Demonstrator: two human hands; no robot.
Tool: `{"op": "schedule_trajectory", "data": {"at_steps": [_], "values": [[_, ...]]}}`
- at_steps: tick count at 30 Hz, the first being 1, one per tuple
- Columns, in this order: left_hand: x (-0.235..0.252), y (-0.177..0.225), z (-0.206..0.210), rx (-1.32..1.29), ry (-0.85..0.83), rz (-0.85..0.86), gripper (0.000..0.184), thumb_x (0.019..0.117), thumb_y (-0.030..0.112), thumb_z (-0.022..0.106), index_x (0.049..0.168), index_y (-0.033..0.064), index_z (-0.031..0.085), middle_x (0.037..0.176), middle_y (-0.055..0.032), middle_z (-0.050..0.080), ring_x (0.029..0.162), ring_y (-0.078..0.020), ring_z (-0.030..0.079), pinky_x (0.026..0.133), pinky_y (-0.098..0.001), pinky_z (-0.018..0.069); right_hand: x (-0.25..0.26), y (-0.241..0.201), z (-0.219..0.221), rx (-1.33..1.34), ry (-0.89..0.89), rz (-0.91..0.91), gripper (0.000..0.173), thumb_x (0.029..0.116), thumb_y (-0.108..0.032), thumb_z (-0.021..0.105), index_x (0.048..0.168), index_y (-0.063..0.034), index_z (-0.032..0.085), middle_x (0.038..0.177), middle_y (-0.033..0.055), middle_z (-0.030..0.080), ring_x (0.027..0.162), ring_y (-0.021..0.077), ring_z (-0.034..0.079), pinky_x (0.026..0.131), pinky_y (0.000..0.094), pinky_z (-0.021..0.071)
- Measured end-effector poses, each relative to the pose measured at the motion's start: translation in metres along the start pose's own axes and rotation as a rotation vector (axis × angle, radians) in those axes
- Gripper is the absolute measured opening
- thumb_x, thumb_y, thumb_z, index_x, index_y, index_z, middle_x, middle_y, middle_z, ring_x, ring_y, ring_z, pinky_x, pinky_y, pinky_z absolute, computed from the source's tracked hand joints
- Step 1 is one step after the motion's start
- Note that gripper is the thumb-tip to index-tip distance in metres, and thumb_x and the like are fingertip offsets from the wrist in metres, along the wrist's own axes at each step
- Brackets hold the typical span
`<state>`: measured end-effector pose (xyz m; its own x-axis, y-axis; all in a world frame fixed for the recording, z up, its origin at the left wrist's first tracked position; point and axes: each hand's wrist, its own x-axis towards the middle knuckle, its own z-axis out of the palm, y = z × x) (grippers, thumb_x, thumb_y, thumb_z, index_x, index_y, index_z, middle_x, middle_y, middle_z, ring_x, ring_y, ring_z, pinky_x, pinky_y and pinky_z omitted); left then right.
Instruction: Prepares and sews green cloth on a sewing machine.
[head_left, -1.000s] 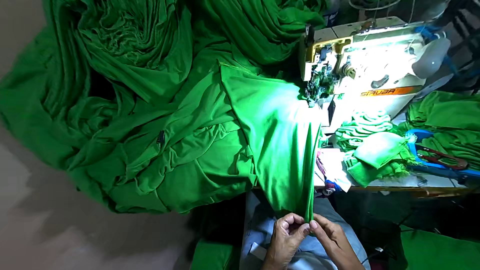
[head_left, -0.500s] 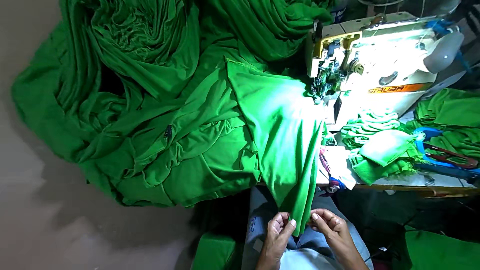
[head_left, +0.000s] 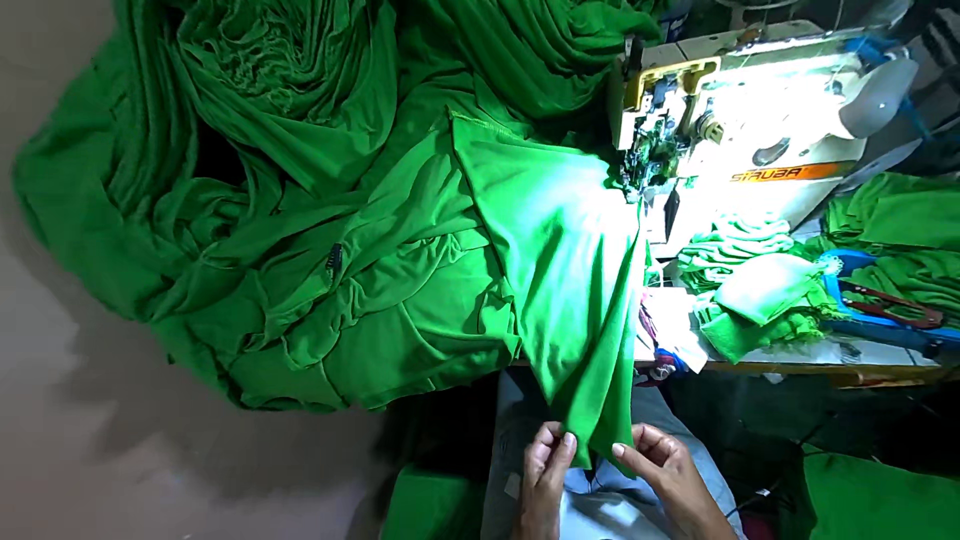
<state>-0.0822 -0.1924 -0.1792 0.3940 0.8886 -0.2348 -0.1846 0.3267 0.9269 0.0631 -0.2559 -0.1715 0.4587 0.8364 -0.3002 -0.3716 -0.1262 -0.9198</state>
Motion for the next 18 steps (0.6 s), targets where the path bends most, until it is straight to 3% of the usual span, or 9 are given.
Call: {"op": "schedule_trajectory", "data": {"at_steps": [1,3,4,6,8,10,18], "values": [[-0.007,0.010,-0.002,0.134,0.021,0.195,0.013,0.0985,0.005,0.052,0.105,0.0021,0.063,0.089,0.0063,0.068,0.084,0.0003,0.066,0.080,-0.0225,0.0569,-0.004,0.006,-0.007,-0.101,-0.032,-0.136,0.010,0.0833,0.002,0.067,0.088,-0.0061,0.068,0.076,-0.0083,0.068,0.070,-0.0012,0.065,0.067,0.0175,0.0563],[-0.026,0.040,-0.006,0.393,0.027,0.541,0.005,0.0965,0.019,0.065,0.096,0.0138,0.064,0.089,0.0145,0.066,0.087,0.0101,0.061,0.080,-0.0124,0.0522,-0.015,0.001,-0.016,-0.204,-0.074,-0.307,0.010,0.0855,0.001,0.066,0.093,-0.0052,0.068,0.083,-0.0096,0.070,0.076,-0.0031,0.067,0.072,0.0171,0.0583],[-0.035,0.054,-0.007,0.500,-0.023,0.676,0.010,0.0972,0.025,0.067,0.094,0.0169,0.061,0.089,0.0134,0.062,0.088,0.0107,0.059,0.082,-0.0093,0.0491,-0.023,-0.010,-0.016,-0.215,-0.076,-0.326,0.011,0.0857,0.003,0.064,0.093,-0.0049,0.066,0.081,-0.0111,0.069,0.073,-0.0046,0.066,0.070,0.0156,0.0572],[-0.042,0.062,-0.006,0.654,-0.157,0.870,0.014,0.0977,0.024,0.069,0.092,0.0145,0.061,0.088,0.0039,0.062,0.090,-0.0011,0.060,0.089,-0.0161,0.0462,-0.039,-0.029,-0.011,-0.195,-0.070,-0.278,0.015,0.0851,0.009,0.063,0.093,-0.0041,0.064,0.076,-0.0135,0.067,0.066,-0.0070,0.062,0.063,0.0129,0.0529],[-0.039,0.045,0.000,0.797,-0.235,0.894,0.007,0.0918,0.015,0.073,0.089,0.0101,0.069,0.086,-0.0036,0.068,0.090,-0.0115,0.064,0.091,-0.0237,0.0463,-0.047,-0.028,-0.011,-0.143,-0.098,-0.202,0.018,0.0863,0.011,0.062,0.097,-0.0033,0.065,0.077,-0.0117,0.071,0.066,-0.0033,0.067,0.065,0.0170,0.0579],[-0.028,0.016,0.002,0.862,-0.263,0.895,0.006,0.0840,0.008,0.072,0.089,0.0096,0.075,0.085,-0.0058,0.070,0.089,-0.0145,0.065,0.087,-0.0240,0.0475,-0.050,-0.017,-0.013,-0.095,-0.129,-0.148,0.021,0.0880,0.012,0.059,0.100,-0.0034,0.066,0.079,-0.0087,0.074,0.070,0.0013,0.071,0.069,0.0218,0.0616],[-0.021,-0.004,-0.002,0.972,-0.235,0.964,0.007,0.0872,0.013,0.070,0.091,0.0129,0.076,0.085,-0.0046,0.069,0.088,-0.0143,0.064,0.085,-0.0237,0.0469,-0.055,-0.009,-0.011,-0.201,-0.127,-0.153,0.021,0.0925,0.010,0.050,0.103,0.0037,0.068,0.080,-0.0069,0.072,0.072,-0.0014,0.069,0.073,0.0203,0.0600]]}}
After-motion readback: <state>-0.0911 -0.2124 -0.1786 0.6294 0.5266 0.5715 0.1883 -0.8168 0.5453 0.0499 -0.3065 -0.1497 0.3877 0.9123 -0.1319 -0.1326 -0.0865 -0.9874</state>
